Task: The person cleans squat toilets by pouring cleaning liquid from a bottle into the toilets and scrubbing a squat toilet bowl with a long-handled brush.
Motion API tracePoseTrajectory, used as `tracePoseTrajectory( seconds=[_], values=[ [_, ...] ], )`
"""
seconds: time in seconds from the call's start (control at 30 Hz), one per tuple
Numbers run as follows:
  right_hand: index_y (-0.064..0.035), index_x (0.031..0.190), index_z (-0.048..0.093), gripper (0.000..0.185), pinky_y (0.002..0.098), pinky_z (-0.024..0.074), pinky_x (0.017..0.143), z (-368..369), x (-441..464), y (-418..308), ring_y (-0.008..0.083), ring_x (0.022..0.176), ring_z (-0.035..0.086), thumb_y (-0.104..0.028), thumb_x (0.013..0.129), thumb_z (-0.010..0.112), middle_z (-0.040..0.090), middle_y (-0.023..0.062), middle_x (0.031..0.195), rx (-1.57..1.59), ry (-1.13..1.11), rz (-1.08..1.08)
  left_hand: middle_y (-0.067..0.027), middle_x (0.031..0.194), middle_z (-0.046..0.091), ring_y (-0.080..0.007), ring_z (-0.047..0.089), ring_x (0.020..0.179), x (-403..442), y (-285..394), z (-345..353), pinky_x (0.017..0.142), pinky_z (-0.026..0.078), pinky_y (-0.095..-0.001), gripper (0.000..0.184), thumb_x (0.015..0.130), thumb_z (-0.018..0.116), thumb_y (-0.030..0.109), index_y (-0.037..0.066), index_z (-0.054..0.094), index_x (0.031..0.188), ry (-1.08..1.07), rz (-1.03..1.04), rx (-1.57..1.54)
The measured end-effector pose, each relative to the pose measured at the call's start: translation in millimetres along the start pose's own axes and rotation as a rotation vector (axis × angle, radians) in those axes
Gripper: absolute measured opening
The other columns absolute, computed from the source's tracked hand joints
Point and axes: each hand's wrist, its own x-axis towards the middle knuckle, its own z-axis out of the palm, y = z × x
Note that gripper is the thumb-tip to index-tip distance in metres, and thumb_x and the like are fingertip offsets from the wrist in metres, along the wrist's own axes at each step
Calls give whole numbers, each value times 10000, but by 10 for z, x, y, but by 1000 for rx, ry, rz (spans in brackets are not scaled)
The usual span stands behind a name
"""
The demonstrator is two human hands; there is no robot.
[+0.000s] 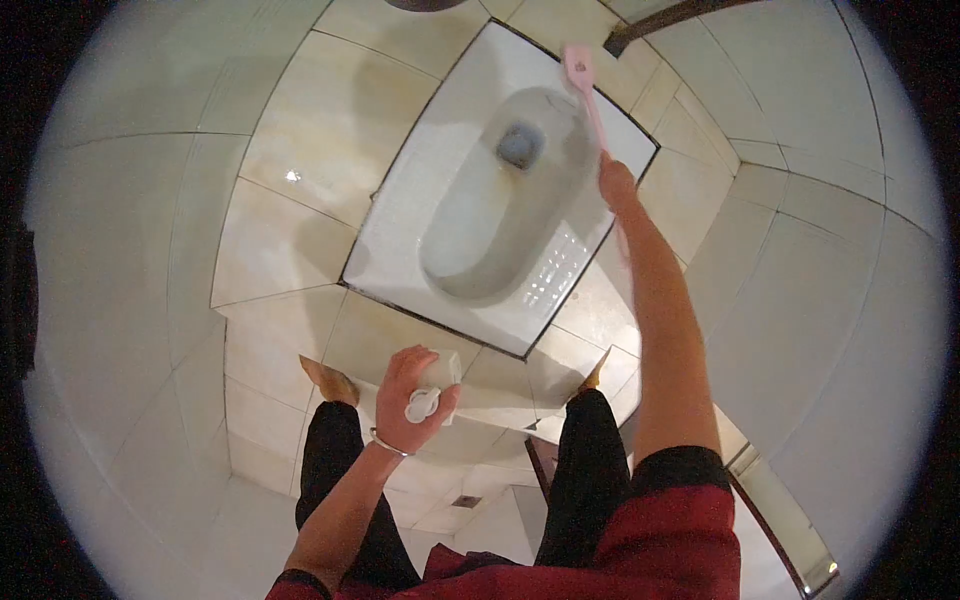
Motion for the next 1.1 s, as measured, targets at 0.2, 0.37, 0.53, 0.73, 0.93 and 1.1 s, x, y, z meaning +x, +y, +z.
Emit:
tracePoseTrajectory(
  seconds=[0.2, 0.37, 0.53, 0.73, 0.93, 1.1],
  values=[
    [43, 992, 517, 460, 432, 459, 644, 102, -2631, 803, 343, 753, 579, -337, 911, 271, 562, 261, 784, 22, -445, 304, -161, 1003, 509, -331, 498, 944, 83, 74, 91, 763, 442, -387, 446, 632, 699, 184, 43, 480, 995, 30, 16, 6],
    [3, 911, 489, 347, 424, 441, 658, 81, -3063, 1136, 312, 781, 566, -297, 903, 314, 552, 219, 739, -200, -410, -192, -198, 1004, 501, -354, 494, 946, 15, 154, 194, 772, 430, -401, 430, 663, 675, 174, 38, 470, 1015, -40, 26, 3],
    [36, 1055, 418, 348, 440, 462, 597, 461, -3207, 593, 347, 680, 568, -257, 909, 299, 566, 199, 780, -56, -506, -20, -194, 1010, 499, -350, 495, 948, -77, 155, 332, 774, 434, -404, 449, 651, 688, 187, 46, 472, 1019, -140, 14, 5],
    [-7, 880, 480, 448, 460, 466, 615, 344, -2939, 356, 386, 641, 582, -399, 907, 265, 558, 196, 616, 22, -663, 321, -179, 1011, 501, -344, 493, 957, -200, 150, 418, 773, 437, -404, 448, 645, 694, 192, 52, 482, 1014, -170, 4, 0],
    [-4, 910, 497, 470, 494, 423, 745, 394, -3336, 655, 363, 854, 565, -370, 916, 202, 580, 237, 842, -85, -766, 52, -170, 1000, 506, -344, 492, 959, -195, 132, 417, 777, 433, -405, 441, 642, 693, 188, 57, 487, 1010, -136, 15, 28],
    [45, 879, 478, 409, 451, 478, 562, -303, -2690, 0, 366, 642, 591, -303, 917, 266, 574, 214, 693, -99, -623, 3, -169, 992, 511, -342, 490, 959, -175, 185, 323, 786, 427, -405, 449, 638, 693, 186, 67, 483, 1016, -123, -8, 22]
  ],
)
